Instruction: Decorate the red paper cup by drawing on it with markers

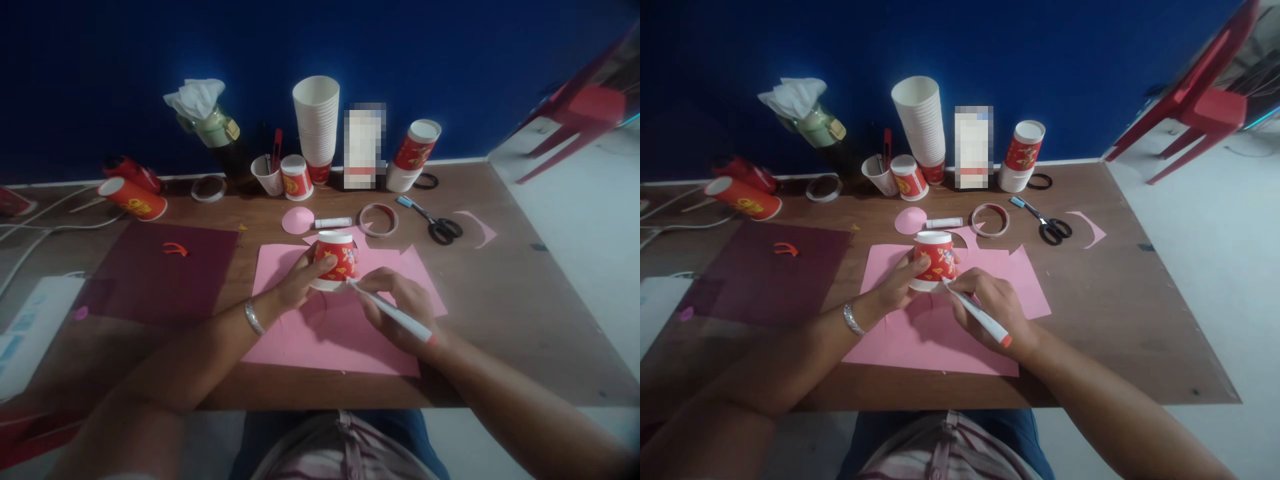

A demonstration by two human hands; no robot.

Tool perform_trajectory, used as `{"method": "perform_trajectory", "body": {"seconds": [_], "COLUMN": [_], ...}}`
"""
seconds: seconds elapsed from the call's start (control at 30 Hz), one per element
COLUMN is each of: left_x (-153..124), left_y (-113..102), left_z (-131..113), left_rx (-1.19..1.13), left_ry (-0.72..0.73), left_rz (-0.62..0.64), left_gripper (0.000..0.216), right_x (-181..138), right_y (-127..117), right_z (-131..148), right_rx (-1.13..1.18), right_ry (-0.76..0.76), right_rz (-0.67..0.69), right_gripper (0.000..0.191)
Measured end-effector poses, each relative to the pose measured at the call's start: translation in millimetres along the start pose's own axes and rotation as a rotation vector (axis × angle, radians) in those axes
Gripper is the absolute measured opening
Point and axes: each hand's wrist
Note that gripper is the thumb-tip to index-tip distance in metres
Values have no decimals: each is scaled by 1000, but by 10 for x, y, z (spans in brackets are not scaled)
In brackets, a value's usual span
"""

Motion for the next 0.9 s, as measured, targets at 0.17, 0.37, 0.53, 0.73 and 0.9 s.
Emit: {"method": "perform_trajectory", "body": {"seconds": [0.17,0.37,0.53,0.73,0.9], "left_x": [9,-2,-1,10,0], "left_y": [-8,-9,-22,-27,-14], "left_z": [-2,-22,-29,-13,-6], "left_rx": [5,-47,-62,-60,-65], "left_ry": [2,-35,-54,-45,-37], "left_rz": [4,-15,-29,-19,-42], "left_gripper": [62,68,73,69,68], "right_x": [33,37,20,20,9], "right_y": [-37,-71,-87,-38,-22], "right_z": [15,65,75,41,23], "right_rx": [-31,35,21,-19,-17], "right_ry": [-3,-8,-60,-76,-46], "right_rz": [-22,38,17,33,33], "right_gripper": [6,13,15,8,8]}}
Point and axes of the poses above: each hand's wrist, its own x-axis towards the middle knuckle, its own y-axis out of the palm, z = x × y, and after that the axes turned 1 degree about x, right-handed
